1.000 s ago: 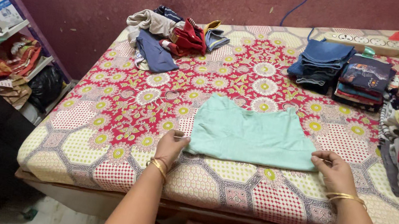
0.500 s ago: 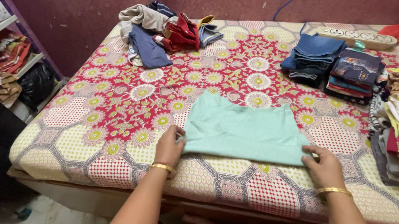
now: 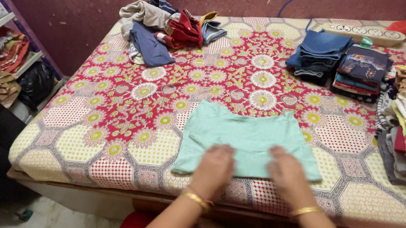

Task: The person folds several pieces of clothing on a bed, including jeans, a light green top, a blue top, and red shirts. Each item is unfolded, smoothed, and folded into a neat stack.

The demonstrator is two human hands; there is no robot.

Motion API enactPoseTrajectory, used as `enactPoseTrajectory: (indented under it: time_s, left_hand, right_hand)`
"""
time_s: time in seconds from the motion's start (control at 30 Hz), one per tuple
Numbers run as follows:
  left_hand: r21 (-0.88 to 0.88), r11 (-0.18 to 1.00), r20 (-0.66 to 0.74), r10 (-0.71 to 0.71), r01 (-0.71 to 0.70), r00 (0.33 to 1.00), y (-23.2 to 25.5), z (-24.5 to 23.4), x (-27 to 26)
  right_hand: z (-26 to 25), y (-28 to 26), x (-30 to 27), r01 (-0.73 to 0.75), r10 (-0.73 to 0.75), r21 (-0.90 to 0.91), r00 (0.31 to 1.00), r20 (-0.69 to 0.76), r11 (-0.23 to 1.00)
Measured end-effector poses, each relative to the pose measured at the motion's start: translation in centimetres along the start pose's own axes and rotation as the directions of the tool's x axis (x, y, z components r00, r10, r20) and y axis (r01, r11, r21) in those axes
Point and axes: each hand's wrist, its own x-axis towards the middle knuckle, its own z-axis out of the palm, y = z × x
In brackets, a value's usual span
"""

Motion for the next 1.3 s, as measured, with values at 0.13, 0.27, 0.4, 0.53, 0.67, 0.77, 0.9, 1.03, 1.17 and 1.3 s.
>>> enactPoseTrajectory:
  time_s: [0.13, 0.27, 0.4, 0.53, 0.67, 0.77, 0.9, 1.03, 1.17, 1.3]
  left_hand:
    - [-0.018, 0.991, 0.168, -0.127, 0.132, 0.977, 0.5, 2.3, -0.3]
    - [0.338, 0.893, 0.272, -0.394, 0.296, 0.878, -3.3, 0.3, -3.0]
    - [0.438, 0.838, 0.224, -0.453, 0.326, 0.863, -5.2, -1.6, -4.6]
    - [0.48, 0.753, 0.339, -0.633, 0.45, 0.696, -5.1, -2.0, -2.9]
    - [0.444, 0.839, 0.272, -0.462, 0.316, 0.844, -6.1, -1.5, 0.6]
    - [0.289, 0.923, 0.27, -0.334, 0.255, 0.903, -6.9, -1.3, 2.8]
    - [0.296, 0.887, 0.426, -0.454, 0.353, 0.783, -7.3, -2.3, 5.5]
    - [0.292, 0.916, 0.407, -0.378, 0.274, 0.831, -7.1, -3.8, 5.2]
    - [0.149, 0.985, 0.303, -0.132, 0.089, 0.944, -6.4, -4.5, 2.7]
    - [0.0, 0.997, 0.278, -0.08, 0.083, 0.957, -6.2, -4.9, 0.2]
  right_hand:
    - [3.2, -2.3, -0.2, 0.271, -0.214, -0.253, 0.949, 0.23, 0.929]
    - [1.4, 0.6, -1.3, 0.076, 0.122, -0.555, 0.942, 0.312, 0.828]
    - [-2.1, 4.8, -1.6, -0.057, 0.229, -0.634, 0.954, 0.192, 0.771]
    - [-2.1, 5.9, -1.9, -0.118, 0.272, -0.633, 0.951, 0.151, 0.765]
    - [-1.7, 5.8, -1.9, -0.114, 0.232, -0.632, 0.967, 0.107, 0.767]
    - [-1.7, 5.7, -2.3, -0.128, 0.245, -0.616, 0.963, 0.11, 0.777]
    - [-2.1, 5.5, -2.0, -0.127, 0.244, -0.618, 0.964, 0.107, 0.776]
    - [-2.0, 5.4, -2.3, -0.138, 0.269, -0.621, 0.955, 0.123, 0.771]
    - [-1.9, 5.8, -2.3, -0.13, 0.249, -0.624, 0.963, 0.106, 0.771]
    - [-2.2, 5.6, -1.8, -0.164, 0.278, -0.565, 0.953, 0.121, 0.808]
